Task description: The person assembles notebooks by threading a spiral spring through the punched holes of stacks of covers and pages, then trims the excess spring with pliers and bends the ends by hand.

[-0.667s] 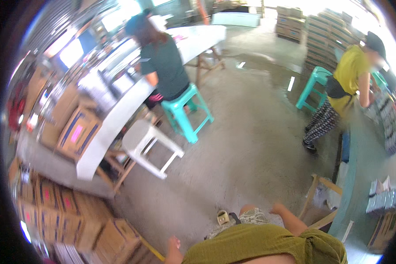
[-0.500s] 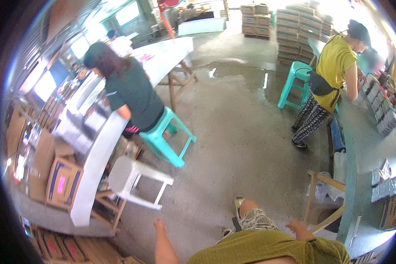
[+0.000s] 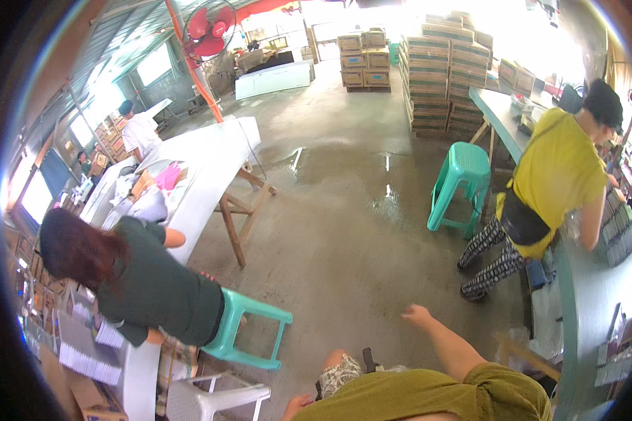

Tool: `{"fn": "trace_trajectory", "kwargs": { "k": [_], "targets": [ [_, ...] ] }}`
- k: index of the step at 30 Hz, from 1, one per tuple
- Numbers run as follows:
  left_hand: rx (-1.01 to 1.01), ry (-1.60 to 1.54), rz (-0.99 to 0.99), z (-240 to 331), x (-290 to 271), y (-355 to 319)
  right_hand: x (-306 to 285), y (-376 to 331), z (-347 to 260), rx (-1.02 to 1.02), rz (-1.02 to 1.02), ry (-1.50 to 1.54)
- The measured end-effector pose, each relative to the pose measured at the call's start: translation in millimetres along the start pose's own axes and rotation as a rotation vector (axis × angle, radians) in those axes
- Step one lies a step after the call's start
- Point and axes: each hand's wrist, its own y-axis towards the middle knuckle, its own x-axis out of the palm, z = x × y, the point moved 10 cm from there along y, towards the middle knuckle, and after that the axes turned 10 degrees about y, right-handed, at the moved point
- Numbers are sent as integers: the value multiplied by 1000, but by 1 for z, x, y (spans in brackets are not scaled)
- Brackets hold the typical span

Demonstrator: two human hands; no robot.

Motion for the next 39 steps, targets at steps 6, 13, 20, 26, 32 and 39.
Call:
{"fn": "trace_trajectory", "kwargs": {
  "k": [6, 13, 20, 26, 32, 39],
  "targets": [
    [-164, 68, 167, 164, -56, 66, -70, 164, -268, -544, 157, 25],
    [-167, 59, 327, 458, -122, 180, -82, 322, -187, -71, -48, -266],
    [300, 262, 391, 923, -31, 277, -192, 320, -41, 703, 455, 501],
    [420, 289, 251, 1138, 74, 348, -274, 461, -119, 736, 244, 331],
    [20, 375, 142, 1145, 68, 428, -451, 723, -510, -65, 377, 16],
    [-202, 332, 178, 1256, 41, 480, -600, 895, -856, -454, 450, 202]
  ]
}}
